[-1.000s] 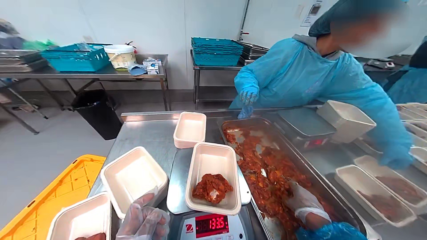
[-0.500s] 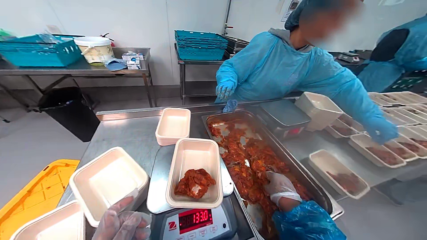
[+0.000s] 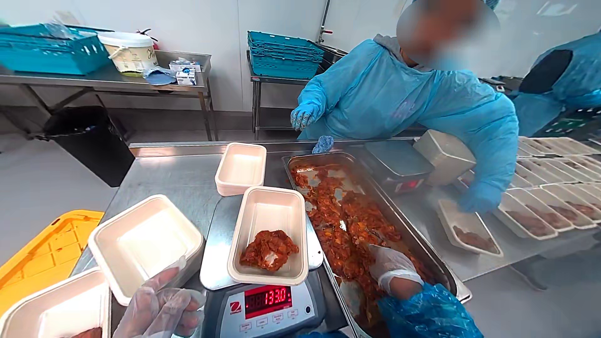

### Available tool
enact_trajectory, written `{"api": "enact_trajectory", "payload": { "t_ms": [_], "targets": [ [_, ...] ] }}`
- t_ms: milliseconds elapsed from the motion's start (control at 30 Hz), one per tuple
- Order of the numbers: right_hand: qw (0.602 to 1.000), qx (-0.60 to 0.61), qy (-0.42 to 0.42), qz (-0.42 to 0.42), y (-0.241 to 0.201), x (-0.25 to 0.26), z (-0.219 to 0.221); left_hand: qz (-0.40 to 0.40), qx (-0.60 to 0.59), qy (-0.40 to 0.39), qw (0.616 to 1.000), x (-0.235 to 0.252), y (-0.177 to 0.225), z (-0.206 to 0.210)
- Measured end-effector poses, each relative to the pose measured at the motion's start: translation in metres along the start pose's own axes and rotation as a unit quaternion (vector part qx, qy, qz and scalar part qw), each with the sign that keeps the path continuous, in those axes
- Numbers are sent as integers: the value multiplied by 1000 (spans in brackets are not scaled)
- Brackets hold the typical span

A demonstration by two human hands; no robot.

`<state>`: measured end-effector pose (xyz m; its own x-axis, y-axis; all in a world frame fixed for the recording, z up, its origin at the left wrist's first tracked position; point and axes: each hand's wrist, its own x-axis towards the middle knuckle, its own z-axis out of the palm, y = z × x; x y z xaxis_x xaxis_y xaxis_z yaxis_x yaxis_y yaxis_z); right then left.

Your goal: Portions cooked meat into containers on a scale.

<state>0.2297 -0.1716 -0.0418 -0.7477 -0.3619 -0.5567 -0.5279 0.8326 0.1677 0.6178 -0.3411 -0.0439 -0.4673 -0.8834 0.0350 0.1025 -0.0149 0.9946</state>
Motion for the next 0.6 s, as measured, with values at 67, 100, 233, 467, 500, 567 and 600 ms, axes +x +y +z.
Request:
{"api": "enact_trajectory", "payload": {
  "t_ms": [67, 100, 233, 467, 500, 567, 600],
  "targets": [
    [1000, 2, -11, -3, 4, -2, 3, -2, 0, 2, 1000, 1, -1, 0],
    [1000, 5, -19, -8, 7, -2, 4, -3, 2, 2, 1000, 1, -1, 0],
    [998, 52, -13, -38, 23, 2, 10, 1, 6, -4, 1000, 1, 0, 1],
    [987, 134, 72, -52, 44, 4, -10, -2, -3, -5, 1000, 3, -1, -1],
    [988, 127, 70, -51, 42, 5, -13, -2, -5, -7, 1000, 3, -1, -1],
    [988, 125, 76, -55, 36, 8, -17, 1, -11, -7, 1000, 4, -1, -1],
    [987, 127, 80, -56, 31, 10, -19, 3, -13, -7, 1000, 4, -1, -1]
  ]
}}
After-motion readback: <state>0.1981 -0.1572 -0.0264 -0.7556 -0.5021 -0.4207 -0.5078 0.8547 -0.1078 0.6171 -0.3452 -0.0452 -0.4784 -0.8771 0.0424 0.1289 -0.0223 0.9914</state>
